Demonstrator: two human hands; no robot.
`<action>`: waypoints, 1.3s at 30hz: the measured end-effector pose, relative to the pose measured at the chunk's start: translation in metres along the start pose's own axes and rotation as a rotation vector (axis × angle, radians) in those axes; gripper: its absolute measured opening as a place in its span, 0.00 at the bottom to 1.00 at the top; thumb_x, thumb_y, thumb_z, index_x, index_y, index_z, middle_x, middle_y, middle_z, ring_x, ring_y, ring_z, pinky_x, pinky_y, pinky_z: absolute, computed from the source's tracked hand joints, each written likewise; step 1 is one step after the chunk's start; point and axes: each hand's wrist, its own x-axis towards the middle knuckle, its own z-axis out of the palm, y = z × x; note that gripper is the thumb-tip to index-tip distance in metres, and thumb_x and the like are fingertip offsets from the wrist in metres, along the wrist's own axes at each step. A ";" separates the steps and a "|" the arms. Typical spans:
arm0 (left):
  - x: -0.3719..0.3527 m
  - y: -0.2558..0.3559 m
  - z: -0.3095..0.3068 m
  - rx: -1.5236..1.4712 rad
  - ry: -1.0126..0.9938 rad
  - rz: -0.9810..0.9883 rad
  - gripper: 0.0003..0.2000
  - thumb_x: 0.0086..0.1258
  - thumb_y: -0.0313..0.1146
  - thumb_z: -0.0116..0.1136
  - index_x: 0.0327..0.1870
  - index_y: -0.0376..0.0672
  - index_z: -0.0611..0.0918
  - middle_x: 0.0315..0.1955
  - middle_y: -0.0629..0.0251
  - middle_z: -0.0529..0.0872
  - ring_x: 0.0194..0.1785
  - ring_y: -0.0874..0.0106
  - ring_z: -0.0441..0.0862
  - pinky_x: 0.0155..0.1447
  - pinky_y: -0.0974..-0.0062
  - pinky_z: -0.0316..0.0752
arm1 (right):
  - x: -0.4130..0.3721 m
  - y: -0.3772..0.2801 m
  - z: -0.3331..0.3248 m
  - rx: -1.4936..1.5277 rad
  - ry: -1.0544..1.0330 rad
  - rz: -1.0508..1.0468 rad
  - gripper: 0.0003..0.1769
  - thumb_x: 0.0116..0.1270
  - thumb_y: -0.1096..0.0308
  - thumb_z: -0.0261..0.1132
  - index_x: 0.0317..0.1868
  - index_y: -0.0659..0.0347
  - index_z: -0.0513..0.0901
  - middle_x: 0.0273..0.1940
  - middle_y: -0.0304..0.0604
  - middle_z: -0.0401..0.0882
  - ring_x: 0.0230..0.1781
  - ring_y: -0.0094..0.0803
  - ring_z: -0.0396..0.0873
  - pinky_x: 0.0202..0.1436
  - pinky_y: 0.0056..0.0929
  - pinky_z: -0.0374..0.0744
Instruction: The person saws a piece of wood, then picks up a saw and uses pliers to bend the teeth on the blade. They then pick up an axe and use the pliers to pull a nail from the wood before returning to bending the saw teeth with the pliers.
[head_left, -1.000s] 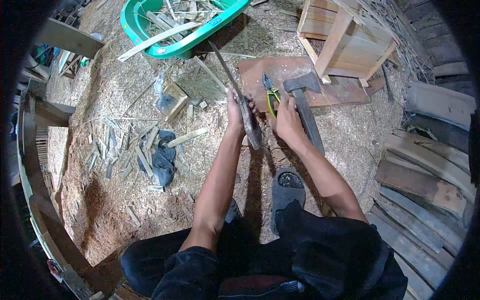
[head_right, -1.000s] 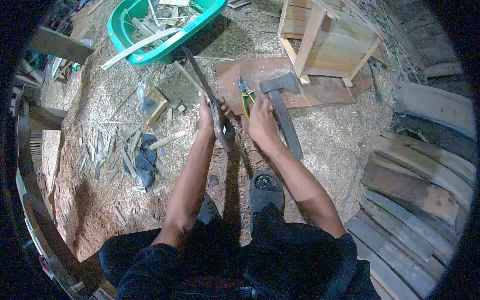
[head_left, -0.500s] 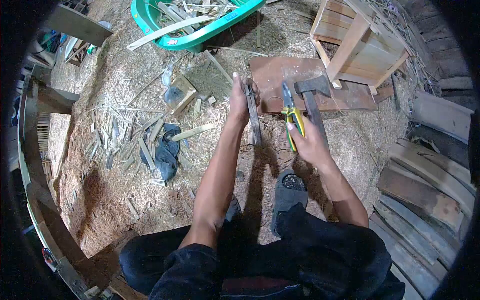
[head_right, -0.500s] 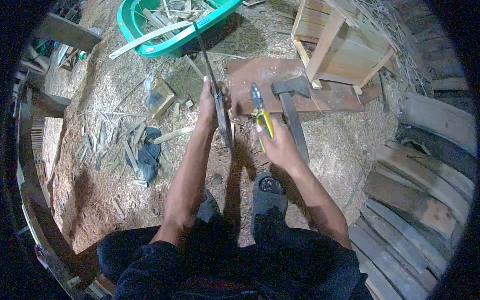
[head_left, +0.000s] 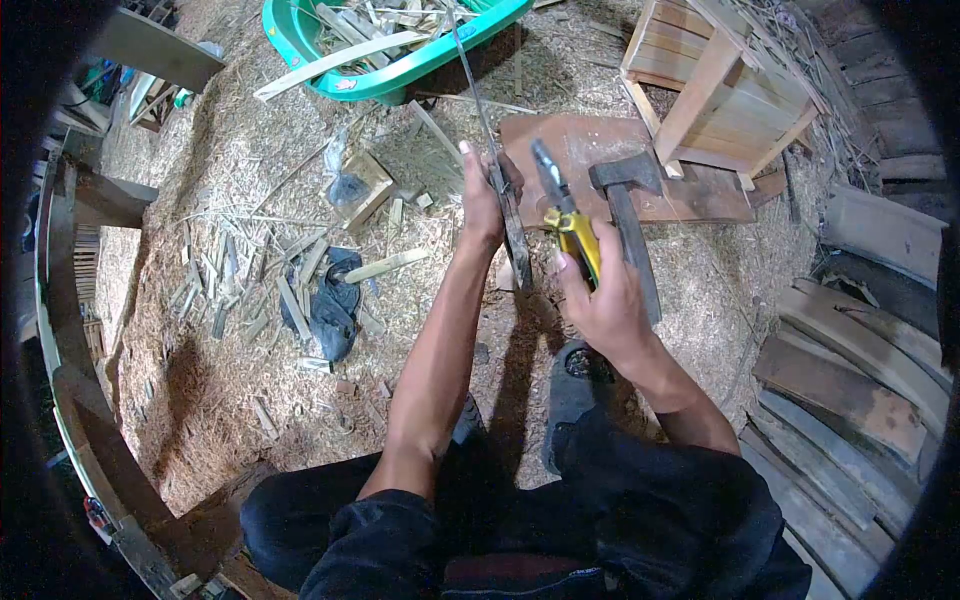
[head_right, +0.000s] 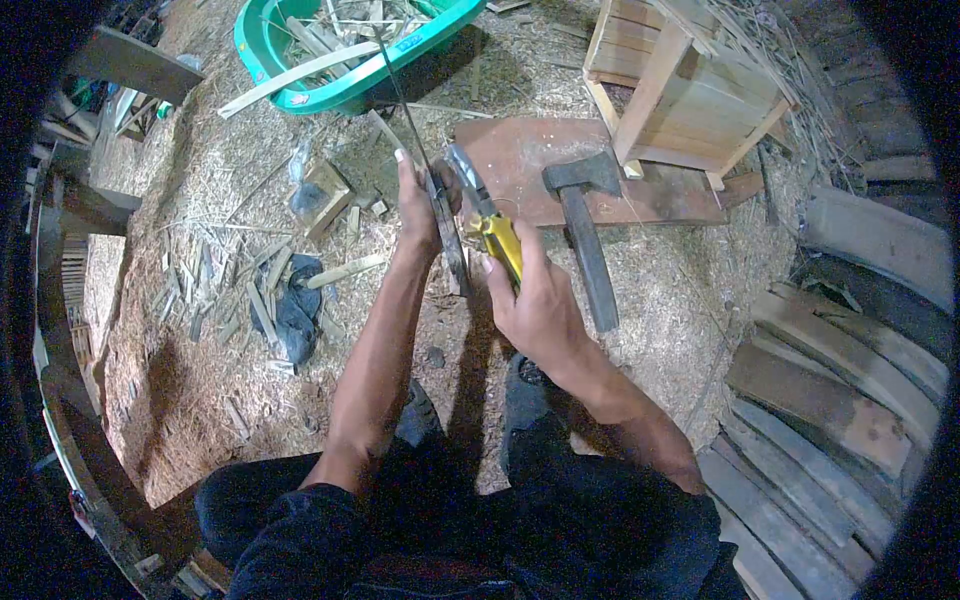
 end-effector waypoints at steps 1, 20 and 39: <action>-0.002 0.001 0.003 -0.013 0.062 -0.031 0.36 0.74 0.70 0.24 0.24 0.49 0.75 0.14 0.70 0.74 0.18 0.75 0.71 0.24 0.77 0.66 | 0.000 -0.002 0.000 -0.010 -0.012 -0.028 0.22 0.70 0.73 0.60 0.61 0.69 0.66 0.38 0.66 0.81 0.39 0.63 0.82 0.38 0.51 0.79; -0.009 0.009 0.025 -0.037 0.247 -0.036 0.37 0.72 0.73 0.23 0.22 0.49 0.73 0.15 0.70 0.73 0.16 0.73 0.66 0.23 0.77 0.63 | 0.004 -0.014 -0.012 -0.081 -0.141 0.096 0.19 0.69 0.72 0.61 0.58 0.65 0.70 0.35 0.65 0.81 0.35 0.63 0.82 0.34 0.49 0.79; -0.006 0.015 0.020 0.035 0.246 0.043 0.42 0.73 0.71 0.19 0.53 0.39 0.76 0.17 0.69 0.74 0.17 0.75 0.68 0.22 0.76 0.65 | 0.007 -0.008 -0.009 0.014 0.082 0.007 0.19 0.68 0.74 0.59 0.58 0.67 0.71 0.33 0.65 0.82 0.33 0.62 0.83 0.33 0.52 0.80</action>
